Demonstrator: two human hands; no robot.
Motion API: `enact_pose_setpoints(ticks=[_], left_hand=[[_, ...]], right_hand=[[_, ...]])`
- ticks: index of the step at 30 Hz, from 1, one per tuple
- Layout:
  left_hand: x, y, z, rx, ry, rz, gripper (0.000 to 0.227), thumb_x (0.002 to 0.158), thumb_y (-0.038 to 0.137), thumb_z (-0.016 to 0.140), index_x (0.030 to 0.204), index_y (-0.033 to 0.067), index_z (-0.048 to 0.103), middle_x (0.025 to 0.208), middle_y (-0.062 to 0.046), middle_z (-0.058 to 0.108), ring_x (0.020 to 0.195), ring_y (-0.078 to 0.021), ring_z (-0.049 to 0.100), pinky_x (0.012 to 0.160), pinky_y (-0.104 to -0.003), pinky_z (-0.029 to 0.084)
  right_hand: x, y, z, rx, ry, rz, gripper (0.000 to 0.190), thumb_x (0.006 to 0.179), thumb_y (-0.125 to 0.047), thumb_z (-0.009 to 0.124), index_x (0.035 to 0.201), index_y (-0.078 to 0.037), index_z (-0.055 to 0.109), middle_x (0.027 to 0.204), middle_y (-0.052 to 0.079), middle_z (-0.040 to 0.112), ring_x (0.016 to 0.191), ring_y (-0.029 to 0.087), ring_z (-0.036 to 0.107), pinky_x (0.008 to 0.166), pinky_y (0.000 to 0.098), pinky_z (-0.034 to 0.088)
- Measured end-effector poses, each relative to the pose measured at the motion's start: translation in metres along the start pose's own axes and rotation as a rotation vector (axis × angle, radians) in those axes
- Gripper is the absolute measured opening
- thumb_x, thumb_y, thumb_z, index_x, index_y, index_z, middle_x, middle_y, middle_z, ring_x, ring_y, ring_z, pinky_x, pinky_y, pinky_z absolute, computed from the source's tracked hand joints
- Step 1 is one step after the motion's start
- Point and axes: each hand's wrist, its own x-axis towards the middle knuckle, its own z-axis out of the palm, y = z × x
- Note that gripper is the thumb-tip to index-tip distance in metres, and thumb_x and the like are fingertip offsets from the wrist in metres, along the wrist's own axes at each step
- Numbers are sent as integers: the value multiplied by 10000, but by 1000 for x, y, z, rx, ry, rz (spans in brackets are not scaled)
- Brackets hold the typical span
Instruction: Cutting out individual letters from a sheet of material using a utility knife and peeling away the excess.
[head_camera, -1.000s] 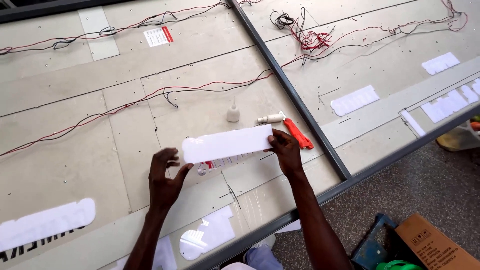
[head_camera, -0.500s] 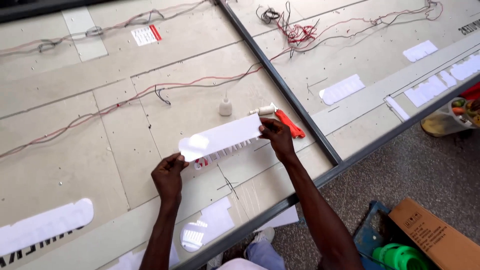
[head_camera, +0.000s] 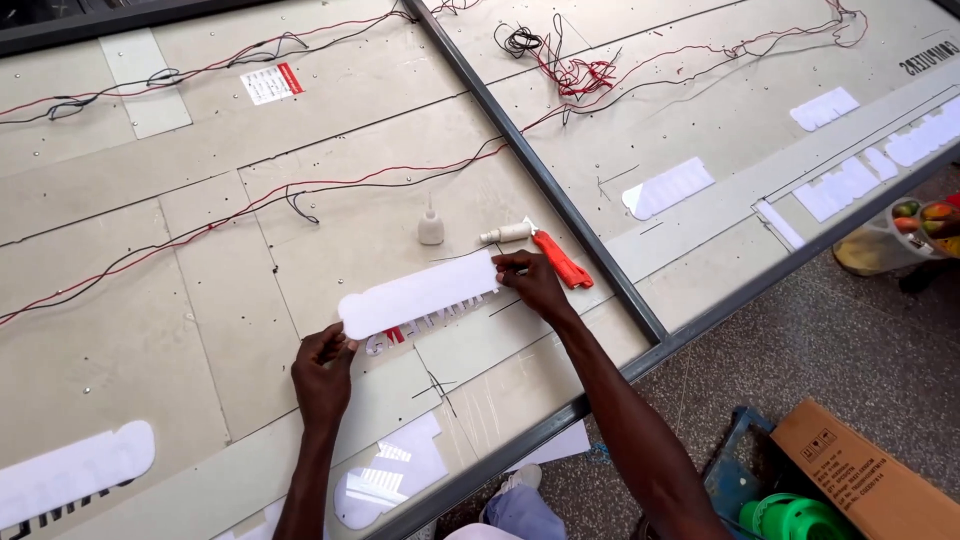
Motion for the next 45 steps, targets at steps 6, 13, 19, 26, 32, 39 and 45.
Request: enact_pose_setpoints(ticks=[6,13,19,26,32,39,45], left_hand=[[-10,-2,8,67,42,-18,382,1028,34,852,1400,-3,776,1150,-152,716,1115,-215,694,1052,-372,561],[-17,-16,11,98,72,50,395,977,100,849,1368,62,809,1161,-85,777,1022,-197,727,976,-359,614],[-20,-14,14,135,83,4,369,990,72,834,1359,75,812,1116,-53,763,965,-183,691,938,-360,600],[-20,-14,12,163,68,55,370,1003,100,835,1370,65,803,1142,-73,761,1005,-191,715,971,-366,596],[-22,-17,8,187,39,75,379,1001,100,837,1377,61,805,1157,-71,757,1024,-189,718,998,-374,591],[-23,-22,7,246,38,123,351,1025,102,828,1374,66,809,1156,-70,738,1031,-198,703,985,-387,587],[-24,-19,4,272,21,122,370,1005,105,840,1374,85,817,1171,-66,739,1030,-180,718,1004,-385,584]], right_hand=[[5,20,2,-89,-41,21,400,939,-2,826,1336,-46,848,1111,150,815,1036,223,701,930,406,551],[5,4,0,-90,-57,182,408,933,34,730,1300,-84,862,1111,23,810,1010,103,703,900,263,582],[6,3,-2,-88,-79,163,444,928,54,666,1302,-80,864,1134,20,789,1037,109,703,917,257,585],[6,5,-4,-84,-88,150,418,943,28,731,1320,-102,858,1148,3,766,1062,117,696,954,271,577],[5,13,-5,-93,-96,113,425,928,35,749,1314,-103,859,1111,-5,759,1040,125,685,956,275,575],[2,2,-6,-104,-121,133,423,925,0,767,1326,-105,856,1121,2,756,1053,132,703,970,273,573],[3,7,-4,-109,-108,125,461,882,11,785,1322,-109,857,1118,0,758,1059,138,695,978,283,574]])
